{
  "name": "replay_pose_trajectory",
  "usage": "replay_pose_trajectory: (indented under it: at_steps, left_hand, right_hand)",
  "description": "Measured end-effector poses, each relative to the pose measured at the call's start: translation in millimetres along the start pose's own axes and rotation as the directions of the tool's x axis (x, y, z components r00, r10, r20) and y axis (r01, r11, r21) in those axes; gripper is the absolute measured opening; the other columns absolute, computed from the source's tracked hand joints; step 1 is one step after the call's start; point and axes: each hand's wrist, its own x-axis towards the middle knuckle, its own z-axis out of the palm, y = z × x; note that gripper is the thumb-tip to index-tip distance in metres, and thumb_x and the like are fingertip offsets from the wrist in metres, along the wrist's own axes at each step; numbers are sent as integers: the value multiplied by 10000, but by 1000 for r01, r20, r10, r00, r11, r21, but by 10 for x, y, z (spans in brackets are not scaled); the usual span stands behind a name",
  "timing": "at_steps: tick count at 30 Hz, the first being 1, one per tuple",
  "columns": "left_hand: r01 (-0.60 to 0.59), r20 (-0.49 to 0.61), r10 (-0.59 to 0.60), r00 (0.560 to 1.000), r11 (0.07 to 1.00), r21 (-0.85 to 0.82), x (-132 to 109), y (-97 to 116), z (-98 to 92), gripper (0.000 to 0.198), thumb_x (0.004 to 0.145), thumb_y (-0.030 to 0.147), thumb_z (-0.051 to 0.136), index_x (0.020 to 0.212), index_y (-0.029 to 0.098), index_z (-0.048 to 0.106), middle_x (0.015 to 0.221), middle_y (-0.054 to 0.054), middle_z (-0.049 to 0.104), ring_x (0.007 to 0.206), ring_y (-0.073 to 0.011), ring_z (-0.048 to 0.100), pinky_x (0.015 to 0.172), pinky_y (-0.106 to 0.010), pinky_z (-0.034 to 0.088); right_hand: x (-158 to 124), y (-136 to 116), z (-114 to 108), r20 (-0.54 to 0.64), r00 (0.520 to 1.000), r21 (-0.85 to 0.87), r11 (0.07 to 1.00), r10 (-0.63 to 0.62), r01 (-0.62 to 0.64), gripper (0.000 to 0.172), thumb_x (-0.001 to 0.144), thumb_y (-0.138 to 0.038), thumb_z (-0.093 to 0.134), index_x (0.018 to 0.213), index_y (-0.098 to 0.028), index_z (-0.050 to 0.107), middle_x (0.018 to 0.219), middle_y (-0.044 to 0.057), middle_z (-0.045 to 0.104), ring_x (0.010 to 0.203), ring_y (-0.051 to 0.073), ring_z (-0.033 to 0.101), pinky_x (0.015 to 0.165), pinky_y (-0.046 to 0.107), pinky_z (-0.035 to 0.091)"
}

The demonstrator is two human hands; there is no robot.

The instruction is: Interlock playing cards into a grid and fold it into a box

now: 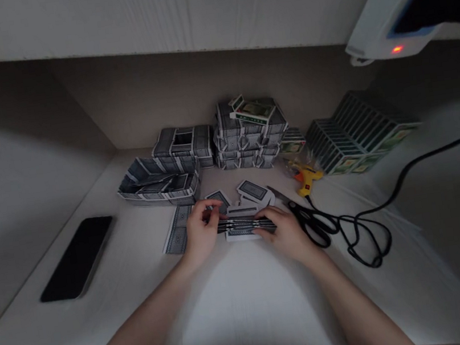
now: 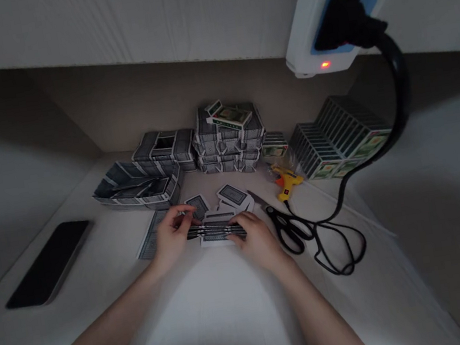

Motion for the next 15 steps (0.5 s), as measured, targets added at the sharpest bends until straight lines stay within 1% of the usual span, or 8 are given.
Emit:
replay_pose_trajectory:
  at_steps: [2, 5, 8, 10, 11, 13, 15]
  left_hand:
    - [69, 25, -68, 997, 997, -22, 15, 13, 0, 126, 766, 216, 492, 860, 181, 569, 657, 9, 636, 654, -158, 632, 628, -276, 476]
    - [154, 79, -149, 986, 987, -53, 41, 18, -11, 156, 732, 162, 473, 826, 176, 597, 658, 8, 645, 689, -163, 635, 681, -294, 472]
    - [171, 126, -157, 980, 979, -111, 71, 17, -46, 126, 746, 243, 511, 797, 181, 607, 724, -1, 657, 715, -173, 636, 715, -312, 471]
    - [142, 193, -111, 975, 979, -150, 82, 28, -88, 191, 775, 336, 511, 837, 185, 610, 786, -14, 663, 771, -186, 634, 748, -324, 468]
    - [110, 240, -68, 968, 980, -166, 82, 39, -113, 236, 786, 375, 500, 877, 186, 608, 823, -25, 665, 815, -195, 629, 769, -329, 463]
    - [20, 341, 44, 939, 983, -180, 65, 71, -161, 326, 775, 427, 517, 986, 188, 586, 913, -51, 657, 914, -214, 605, 809, -336, 449]
    - [-82, 417, 135, 899, 986, -142, 31, 108, -193, 463, 697, 426, 623, 1091, 199, 536, 1018, -66, 628, 991, -230, 572, 838, -340, 437]
  right_hand:
    - [6, 5, 2, 7, 1000, 1, 1000, 1, -1, 184, 722, -187, 626, 902, -216, 601, 902, 61, 628, 882, 226, 576, 772, 361, 455]
    - [12, 7, 8, 11, 1000, 21, 1000, -11, 10, 189, 731, -178, 616, 915, -221, 617, 913, 62, 630, 895, 224, 574, 784, 362, 456]
    - [11, 12, 21, -20, 1000, 38, 999, -14, 15, 145, 741, -183, 607, 875, -231, 638, 881, 57, 643, 861, 223, 585, 763, 360, 462]
    - [10, 19, 17, -62, 998, 39, 999, 8, -5, 97, 740, -195, 612, 823, -230, 648, 839, 57, 654, 824, 224, 593, 736, 353, 464]
    - [11, 23, 8, -83, 996, 41, 999, 24, -21, 74, 737, -204, 619, 800, -227, 651, 818, 57, 657, 803, 224, 596, 719, 349, 464]
    - [15, 28, -22, -111, 992, 60, 997, 56, -50, 44, 725, -225, 637, 765, -220, 654, 785, 56, 663, 763, 220, 600, 689, 338, 462]
    - [20, 29, -57, -119, 990, 88, 994, 81, -71, 41, 711, -244, 654, 741, -216, 656, 766, 51, 669, 735, 213, 603, 669, 325, 460]
